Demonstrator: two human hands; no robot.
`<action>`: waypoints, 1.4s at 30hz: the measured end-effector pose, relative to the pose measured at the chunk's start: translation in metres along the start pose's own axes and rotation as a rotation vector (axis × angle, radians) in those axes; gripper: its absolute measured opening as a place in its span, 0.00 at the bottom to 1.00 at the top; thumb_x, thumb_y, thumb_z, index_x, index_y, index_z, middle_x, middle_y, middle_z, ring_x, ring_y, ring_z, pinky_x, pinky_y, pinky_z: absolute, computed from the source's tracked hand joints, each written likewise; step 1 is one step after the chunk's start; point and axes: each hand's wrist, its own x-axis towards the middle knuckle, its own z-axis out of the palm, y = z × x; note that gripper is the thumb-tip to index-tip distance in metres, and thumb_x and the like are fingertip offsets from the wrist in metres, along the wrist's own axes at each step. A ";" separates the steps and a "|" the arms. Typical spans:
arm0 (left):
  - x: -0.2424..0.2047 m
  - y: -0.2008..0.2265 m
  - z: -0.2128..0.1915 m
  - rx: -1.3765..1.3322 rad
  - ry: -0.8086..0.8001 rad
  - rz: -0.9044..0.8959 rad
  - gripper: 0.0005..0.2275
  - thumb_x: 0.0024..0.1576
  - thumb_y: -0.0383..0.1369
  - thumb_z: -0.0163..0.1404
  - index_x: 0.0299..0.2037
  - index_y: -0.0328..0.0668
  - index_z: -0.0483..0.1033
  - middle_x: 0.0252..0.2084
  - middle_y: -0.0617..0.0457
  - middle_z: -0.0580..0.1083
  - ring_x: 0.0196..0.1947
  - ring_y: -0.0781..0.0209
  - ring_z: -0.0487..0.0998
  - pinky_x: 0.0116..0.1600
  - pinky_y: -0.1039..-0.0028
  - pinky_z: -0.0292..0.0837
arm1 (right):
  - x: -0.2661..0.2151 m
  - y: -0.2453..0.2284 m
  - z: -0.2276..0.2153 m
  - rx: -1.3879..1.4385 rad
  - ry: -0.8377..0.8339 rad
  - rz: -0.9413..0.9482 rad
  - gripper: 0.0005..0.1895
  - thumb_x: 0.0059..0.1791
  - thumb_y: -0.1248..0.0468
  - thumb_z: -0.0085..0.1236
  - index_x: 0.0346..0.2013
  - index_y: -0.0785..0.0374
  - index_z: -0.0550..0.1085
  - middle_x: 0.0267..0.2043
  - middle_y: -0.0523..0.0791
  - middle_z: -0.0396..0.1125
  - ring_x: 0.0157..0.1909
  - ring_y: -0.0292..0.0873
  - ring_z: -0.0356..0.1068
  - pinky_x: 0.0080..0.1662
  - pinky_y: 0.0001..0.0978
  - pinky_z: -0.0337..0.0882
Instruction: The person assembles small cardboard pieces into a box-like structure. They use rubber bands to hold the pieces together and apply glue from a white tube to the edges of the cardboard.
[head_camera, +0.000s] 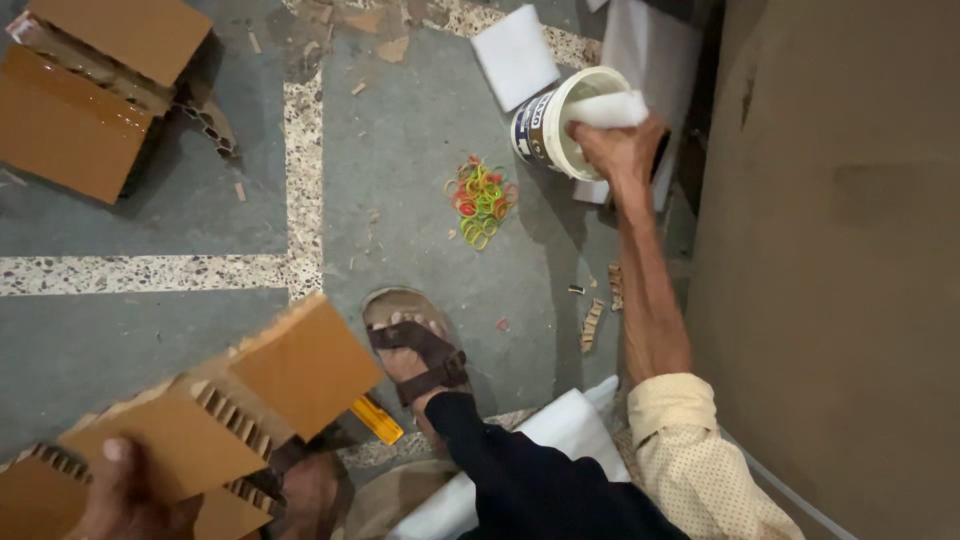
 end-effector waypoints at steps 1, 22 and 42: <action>0.000 -0.001 0.003 -0.027 0.005 -0.032 0.30 0.64 0.54 0.44 0.71 0.45 0.61 0.65 0.45 0.67 0.62 0.50 0.70 0.63 0.56 0.66 | 0.001 -0.005 0.000 -0.061 -0.015 0.046 0.18 0.38 0.64 0.72 0.39 0.68 0.80 0.26 0.45 0.75 0.22 0.35 0.74 0.23 0.27 0.74; 0.014 -0.017 0.072 -0.457 -0.404 0.252 0.29 0.51 0.33 0.57 0.64 0.33 0.68 0.56 0.44 0.74 0.53 0.47 0.76 0.56 0.60 0.75 | -0.028 0.039 -0.059 0.898 -0.446 0.454 0.06 0.55 0.63 0.58 0.39 0.63 0.74 0.25 0.40 0.65 0.19 0.32 0.60 0.22 0.20 0.57; -0.040 0.043 0.131 0.270 -0.638 0.650 0.16 0.58 0.24 0.57 0.55 0.28 0.75 0.46 0.48 0.78 0.45 0.59 0.78 0.50 0.70 0.76 | -0.239 -0.215 0.029 0.205 -0.306 -0.785 0.10 0.50 0.71 0.65 0.44 0.70 0.77 0.42 0.50 0.76 0.43 0.47 0.79 0.46 0.33 0.81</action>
